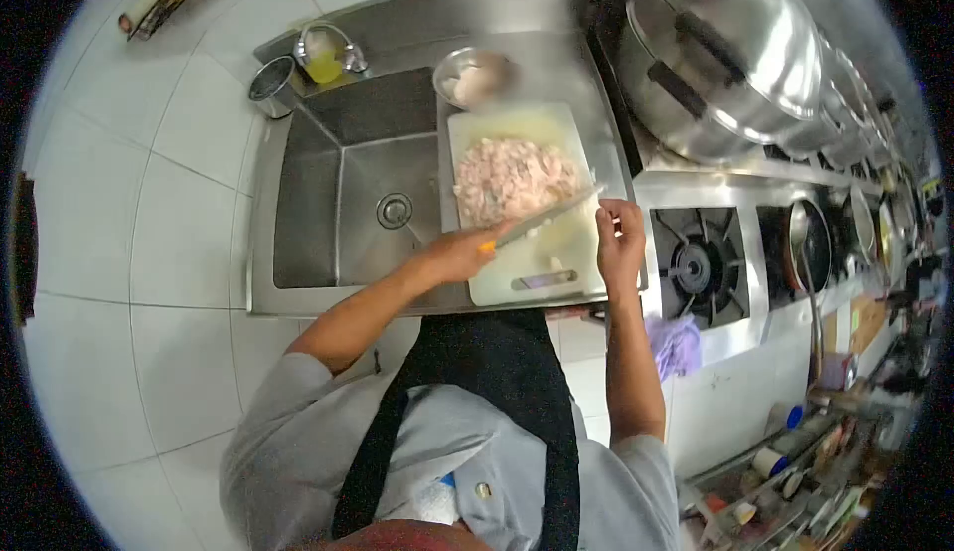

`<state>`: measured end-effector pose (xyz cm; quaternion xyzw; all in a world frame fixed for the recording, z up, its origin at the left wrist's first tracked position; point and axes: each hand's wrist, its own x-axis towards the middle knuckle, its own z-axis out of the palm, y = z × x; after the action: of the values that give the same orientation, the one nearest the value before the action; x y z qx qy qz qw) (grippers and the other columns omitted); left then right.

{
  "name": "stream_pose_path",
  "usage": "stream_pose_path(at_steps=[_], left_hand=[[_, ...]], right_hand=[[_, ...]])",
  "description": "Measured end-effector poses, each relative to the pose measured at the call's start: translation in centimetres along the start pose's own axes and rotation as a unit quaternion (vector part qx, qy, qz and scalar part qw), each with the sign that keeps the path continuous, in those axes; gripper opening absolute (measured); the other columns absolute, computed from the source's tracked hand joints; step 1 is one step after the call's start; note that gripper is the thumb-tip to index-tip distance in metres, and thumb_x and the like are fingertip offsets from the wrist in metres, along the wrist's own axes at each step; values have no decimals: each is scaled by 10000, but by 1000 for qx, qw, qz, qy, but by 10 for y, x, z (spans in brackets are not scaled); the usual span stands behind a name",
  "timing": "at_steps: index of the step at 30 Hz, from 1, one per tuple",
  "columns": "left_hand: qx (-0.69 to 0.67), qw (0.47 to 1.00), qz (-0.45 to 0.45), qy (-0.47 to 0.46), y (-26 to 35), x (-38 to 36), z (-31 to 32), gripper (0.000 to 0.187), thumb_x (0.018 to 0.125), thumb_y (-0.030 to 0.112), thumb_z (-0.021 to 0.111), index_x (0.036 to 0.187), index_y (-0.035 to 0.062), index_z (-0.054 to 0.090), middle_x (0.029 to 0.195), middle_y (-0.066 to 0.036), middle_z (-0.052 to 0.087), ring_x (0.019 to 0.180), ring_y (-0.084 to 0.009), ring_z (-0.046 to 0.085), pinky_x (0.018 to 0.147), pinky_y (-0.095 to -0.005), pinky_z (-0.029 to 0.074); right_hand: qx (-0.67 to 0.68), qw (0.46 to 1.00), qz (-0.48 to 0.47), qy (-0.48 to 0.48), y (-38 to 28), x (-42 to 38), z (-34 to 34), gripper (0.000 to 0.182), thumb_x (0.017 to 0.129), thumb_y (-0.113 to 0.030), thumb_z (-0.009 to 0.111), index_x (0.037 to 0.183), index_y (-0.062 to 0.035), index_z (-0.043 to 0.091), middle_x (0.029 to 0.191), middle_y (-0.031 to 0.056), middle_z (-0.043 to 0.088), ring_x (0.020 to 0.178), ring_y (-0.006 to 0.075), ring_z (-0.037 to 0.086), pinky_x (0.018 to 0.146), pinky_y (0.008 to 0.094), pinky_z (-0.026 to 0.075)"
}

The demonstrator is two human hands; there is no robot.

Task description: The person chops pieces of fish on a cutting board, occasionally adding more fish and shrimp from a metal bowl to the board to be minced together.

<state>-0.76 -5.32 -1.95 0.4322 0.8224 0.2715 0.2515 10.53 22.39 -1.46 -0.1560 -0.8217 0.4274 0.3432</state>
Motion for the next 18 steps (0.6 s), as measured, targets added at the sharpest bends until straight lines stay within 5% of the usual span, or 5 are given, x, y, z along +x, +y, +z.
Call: stream_pose_path(at_steps=[10, 14, 17, 18], left_hand=[[-59, 997, -32, -26, -8, -3, 15, 676, 995, 225, 528, 1601, 219, 229, 1380, -253, 564, 1214, -410, 587, 1021, -444, 476], [-99, 995, 18, 14, -19, -4, 28, 646, 1005, 233, 518, 1592, 202, 250, 1386, -275, 549, 1181, -421, 609, 987, -481, 491], [-143, 987, 65, 41, -26, -4, 33, 628, 1009, 211, 506, 1587, 176, 263, 1448, -259, 503, 1196, -415, 607, 977, -478, 497], [-156, 986, 16, -59, -21, -5, 17, 688, 983, 144, 480, 1606, 193, 193, 1539, -197, 422, 1322, -367, 517, 1075, -424, 444]], right_hand=[[50, 982, -38, -181, -80, 97, 121, 292, 911, -135, 703, 1189, -44, 698, 1096, 132, 686, 971, 213, 676, 787, 318, 541], [-59, 971, -64, -221, -62, 168, 223, 407, 875, -280, 740, 1188, -23, 694, 1055, 191, 727, 945, 277, 709, 865, 362, 542], [-214, 949, -58, -225, -36, 201, 299, 499, 857, -426, 717, 1181, -48, 707, 1153, 237, 694, 1080, 360, 676, 928, 434, 531], [-272, 930, -30, -243, -26, 207, 318, 521, 850, -449, 712, 1200, -64, 702, 1170, 233, 691, 1104, 367, 667, 953, 446, 518]])
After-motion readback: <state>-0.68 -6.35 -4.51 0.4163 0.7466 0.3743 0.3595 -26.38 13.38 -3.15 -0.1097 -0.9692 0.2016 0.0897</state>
